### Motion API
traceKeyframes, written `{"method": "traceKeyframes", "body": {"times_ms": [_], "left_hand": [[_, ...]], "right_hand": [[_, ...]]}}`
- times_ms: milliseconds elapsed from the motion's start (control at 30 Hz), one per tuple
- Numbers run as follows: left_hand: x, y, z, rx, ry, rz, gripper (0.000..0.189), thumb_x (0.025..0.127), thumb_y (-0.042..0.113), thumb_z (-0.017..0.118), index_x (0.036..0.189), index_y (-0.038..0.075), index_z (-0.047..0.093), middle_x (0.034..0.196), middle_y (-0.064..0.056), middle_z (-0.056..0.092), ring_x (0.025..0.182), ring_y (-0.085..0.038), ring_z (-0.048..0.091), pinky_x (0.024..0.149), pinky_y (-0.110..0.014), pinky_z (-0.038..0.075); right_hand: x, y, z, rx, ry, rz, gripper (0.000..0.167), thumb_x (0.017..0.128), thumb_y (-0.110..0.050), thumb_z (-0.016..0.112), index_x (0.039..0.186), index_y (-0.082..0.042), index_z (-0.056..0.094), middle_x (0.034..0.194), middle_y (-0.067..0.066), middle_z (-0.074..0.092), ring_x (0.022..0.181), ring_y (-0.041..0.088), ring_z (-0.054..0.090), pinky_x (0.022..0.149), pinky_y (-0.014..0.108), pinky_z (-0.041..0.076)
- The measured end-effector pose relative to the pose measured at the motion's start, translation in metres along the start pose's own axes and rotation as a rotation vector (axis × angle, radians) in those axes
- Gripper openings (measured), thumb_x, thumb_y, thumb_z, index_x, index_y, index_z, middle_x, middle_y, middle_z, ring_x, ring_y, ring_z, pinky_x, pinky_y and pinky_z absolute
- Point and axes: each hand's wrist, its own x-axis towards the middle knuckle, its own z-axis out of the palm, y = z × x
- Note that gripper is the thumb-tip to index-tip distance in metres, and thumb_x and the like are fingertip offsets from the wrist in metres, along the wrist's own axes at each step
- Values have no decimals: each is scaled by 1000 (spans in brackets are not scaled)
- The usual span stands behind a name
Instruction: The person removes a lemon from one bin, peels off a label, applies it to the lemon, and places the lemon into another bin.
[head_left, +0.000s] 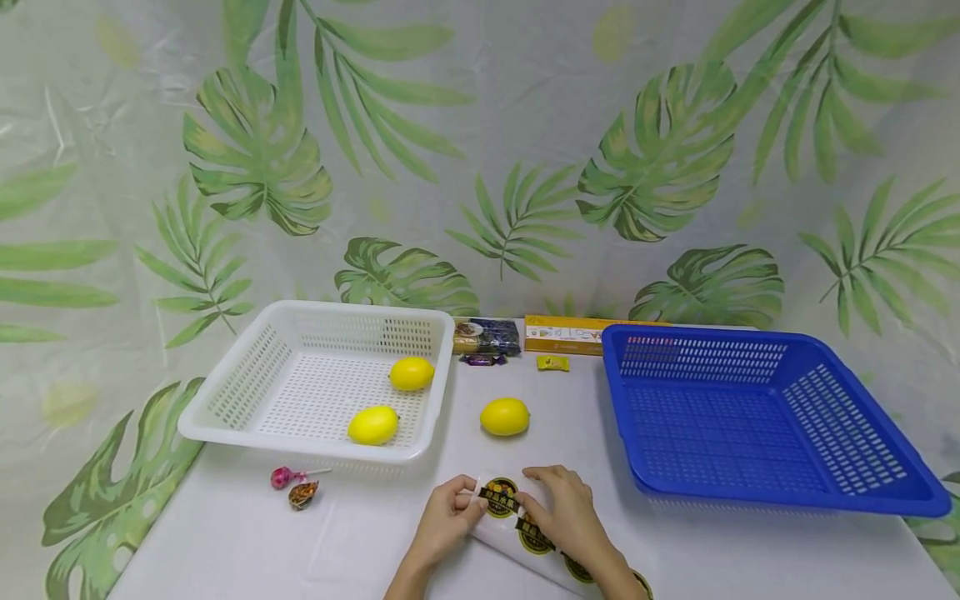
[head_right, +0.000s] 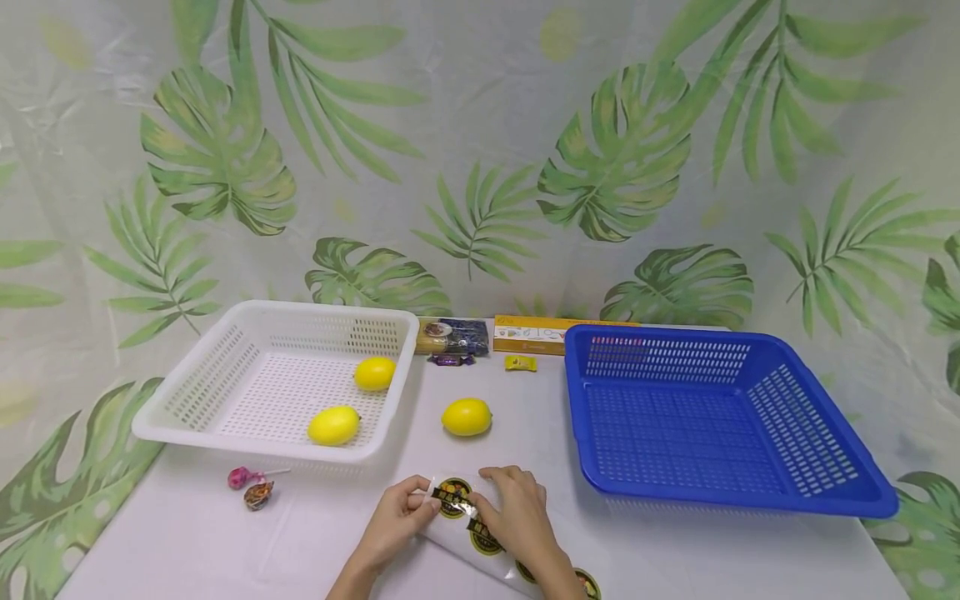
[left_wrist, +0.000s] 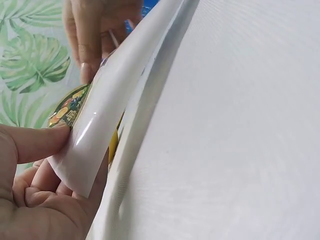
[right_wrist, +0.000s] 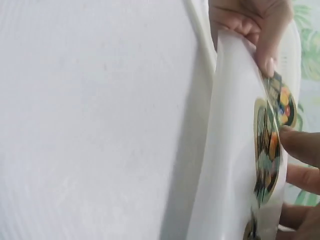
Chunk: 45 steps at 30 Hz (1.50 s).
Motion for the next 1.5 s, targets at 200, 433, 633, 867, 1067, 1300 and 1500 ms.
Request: {"method": "traceKeyframes", "body": {"times_ms": [200,433,633,867,1067,1300,1500], "left_hand": [[-1,3,6,146,83,127,29,79,-8,62,105,-5,49,86,-24,67,69,-19,66,59,-22,50],[0,16,12,660,261,419,36,70,-5,76,98,12,62,95,-3,57,78,-16,55,65,-26,50],[1,21,10,782,165,457,25,74,4,77,97,12,71,92,2,58,82,-11,56,74,-27,50],[4,19,3,425,-1,271,40,78,5,74,116,0,63,100,-10,66,88,-16,59,79,-29,51],[2,25,0,204,-106,149,33,83,6,68,114,-5,62,113,-18,64,106,-25,58,96,-35,44],[3,22,-2,356,-49,201,17,82,12,72,98,5,70,92,-8,63,78,-15,52,65,-21,46],[6,27,-1,447,-44,223,5,78,7,72,81,5,69,93,-6,57,84,-19,50,66,-22,44]], "right_hand": [[0,5,-7,152,-84,71,18,82,-8,70,100,-3,70,97,13,70,93,32,65,81,46,51],[2,5,-10,162,-105,61,19,80,-2,70,99,-3,71,86,7,71,76,18,64,66,26,51],[3,4,-10,181,-101,-10,20,84,-3,66,104,1,70,96,14,71,90,29,66,77,39,53],[6,4,-9,207,-87,-48,18,90,-2,59,104,3,69,99,16,70,93,31,66,75,36,54],[8,5,-9,273,-79,-23,17,92,-9,59,101,0,70,93,8,71,82,17,64,74,30,50],[9,3,-9,318,-85,-35,17,91,-9,60,101,1,70,89,9,70,80,14,62,74,30,49],[8,4,-11,292,-154,-57,20,89,-11,63,102,3,70,94,13,71,84,21,64,72,28,50]]}}
